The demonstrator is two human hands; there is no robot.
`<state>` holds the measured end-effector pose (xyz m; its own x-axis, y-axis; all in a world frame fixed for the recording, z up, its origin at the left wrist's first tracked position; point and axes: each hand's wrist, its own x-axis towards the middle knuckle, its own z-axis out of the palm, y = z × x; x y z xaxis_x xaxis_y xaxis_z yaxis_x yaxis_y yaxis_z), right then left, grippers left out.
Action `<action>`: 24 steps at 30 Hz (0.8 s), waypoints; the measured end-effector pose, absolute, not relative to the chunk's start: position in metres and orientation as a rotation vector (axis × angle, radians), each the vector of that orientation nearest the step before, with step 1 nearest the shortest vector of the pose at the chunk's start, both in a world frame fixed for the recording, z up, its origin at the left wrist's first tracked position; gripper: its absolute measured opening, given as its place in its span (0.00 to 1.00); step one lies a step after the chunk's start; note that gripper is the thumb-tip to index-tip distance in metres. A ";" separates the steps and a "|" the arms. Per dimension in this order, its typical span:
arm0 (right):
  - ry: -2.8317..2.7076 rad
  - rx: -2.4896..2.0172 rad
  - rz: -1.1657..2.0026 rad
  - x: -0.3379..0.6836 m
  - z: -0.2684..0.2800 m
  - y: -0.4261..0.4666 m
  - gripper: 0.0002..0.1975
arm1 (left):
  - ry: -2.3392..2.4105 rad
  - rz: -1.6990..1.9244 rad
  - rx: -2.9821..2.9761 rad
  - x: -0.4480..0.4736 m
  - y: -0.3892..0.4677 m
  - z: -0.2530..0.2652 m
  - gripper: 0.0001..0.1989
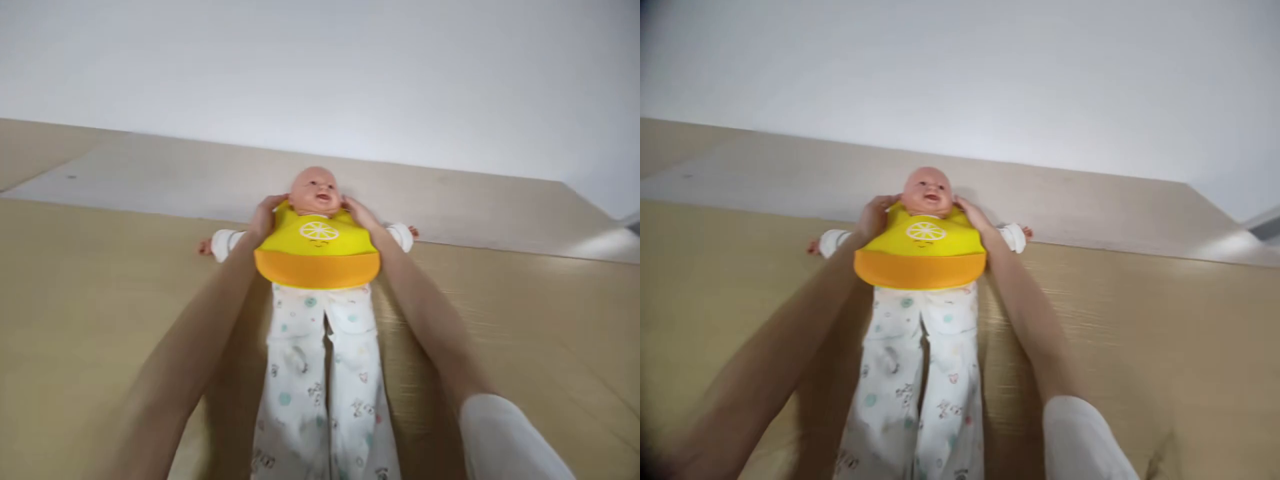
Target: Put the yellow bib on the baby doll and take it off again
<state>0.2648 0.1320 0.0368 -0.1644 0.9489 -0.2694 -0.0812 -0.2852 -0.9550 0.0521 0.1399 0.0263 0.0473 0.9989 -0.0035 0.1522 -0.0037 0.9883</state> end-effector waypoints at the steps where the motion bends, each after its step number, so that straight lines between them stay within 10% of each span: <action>1: -1.011 -1.202 1.651 0.265 0.034 0.126 0.21 | 1.176 1.118 1.236 0.051 0.134 0.025 0.25; 8: -0.782 -1.028 1.703 0.270 0.038 0.048 0.13 | 0.920 1.171 0.813 0.050 0.052 0.035 0.38; 24: -0.654 -0.984 1.530 0.285 0.012 -0.105 0.16 | 0.862 1.067 0.606 0.056 -0.072 0.034 0.34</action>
<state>0.2853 -0.1046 0.0119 -0.0031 0.9733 -0.2294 -0.5065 -0.1993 -0.8389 0.0561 -0.0720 0.0345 0.2228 0.9256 -0.3061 -0.4942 0.3779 0.7829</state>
